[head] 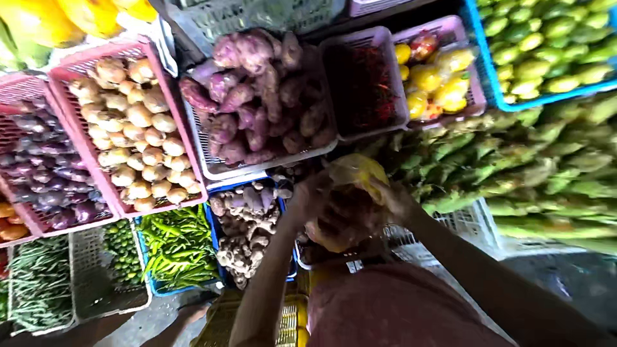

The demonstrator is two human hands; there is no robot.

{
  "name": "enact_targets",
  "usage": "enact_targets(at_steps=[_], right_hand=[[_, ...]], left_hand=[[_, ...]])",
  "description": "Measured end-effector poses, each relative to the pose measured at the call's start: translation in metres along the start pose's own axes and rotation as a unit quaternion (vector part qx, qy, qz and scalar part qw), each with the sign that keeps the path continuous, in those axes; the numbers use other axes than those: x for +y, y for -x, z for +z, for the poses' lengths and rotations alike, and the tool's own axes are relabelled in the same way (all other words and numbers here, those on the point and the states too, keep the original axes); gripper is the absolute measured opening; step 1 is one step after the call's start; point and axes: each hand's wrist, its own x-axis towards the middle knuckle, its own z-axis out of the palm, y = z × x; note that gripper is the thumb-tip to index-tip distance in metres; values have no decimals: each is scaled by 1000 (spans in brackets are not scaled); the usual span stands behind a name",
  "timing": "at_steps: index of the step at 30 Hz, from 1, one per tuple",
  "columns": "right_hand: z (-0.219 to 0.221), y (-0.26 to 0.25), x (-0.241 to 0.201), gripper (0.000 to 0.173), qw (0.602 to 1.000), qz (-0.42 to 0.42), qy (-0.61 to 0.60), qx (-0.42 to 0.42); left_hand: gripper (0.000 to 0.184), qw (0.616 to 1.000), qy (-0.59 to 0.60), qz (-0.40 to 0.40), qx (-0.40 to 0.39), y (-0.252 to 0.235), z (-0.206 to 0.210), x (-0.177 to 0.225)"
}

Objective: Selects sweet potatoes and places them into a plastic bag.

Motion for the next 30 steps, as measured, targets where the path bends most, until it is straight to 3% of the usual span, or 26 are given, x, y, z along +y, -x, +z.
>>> enact_targets(at_steps=[2, 5, 7, 8, 11, 13, 15, 19, 22, 25, 27, 30], right_hand=[[-4, 1, -1, 37, 999, -28, 43, -16], [-10, 9, -5, 47, 975, -88, 198, -49], [-11, 9, -5, 46, 942, -161, 292, -40], [-11, 7, -2, 45, 918, -226, 324, -28], [-20, -16, 11, 43, 875, -365, 317, -10], [-30, -34, 20, 45, 898, -351, 259, -53], [-35, -38, 24, 50, 933, -269, 216, -104], [-26, -32, 18, 48, 959, -165, 218, -77], [-21, -28, 17, 50, 971, -104, 205, -68], [-16, -28, 24, 48, 974, -70, 197, -84], [-13, -29, 26, 47, 967, -76, 221, -100], [-10, -29, 39, 50, 953, -170, 231, -99]], left_hand=[[45, 998, -48, 1, -31, 3, 54, 9], [54, 982, -185, -39, 26, -6, 97, 18], [49, 974, -213, -74, 2, -7, 105, 35], [46, 966, -229, -110, -47, -9, 105, 39], [42, 945, -259, -176, -91, -17, 94, 30], [41, 939, -287, -171, -83, -24, 81, 28], [40, 929, -317, -152, -115, -30, 75, 26], [61, 948, -272, -123, -114, -22, 63, 16], [70, 972, -159, -166, -48, 8, 23, 25], [53, 981, -47, -170, 82, 50, -43, 31], [42, 964, 11, -126, 234, 67, -81, 24], [46, 908, 82, -51, 409, 42, -130, 16]])
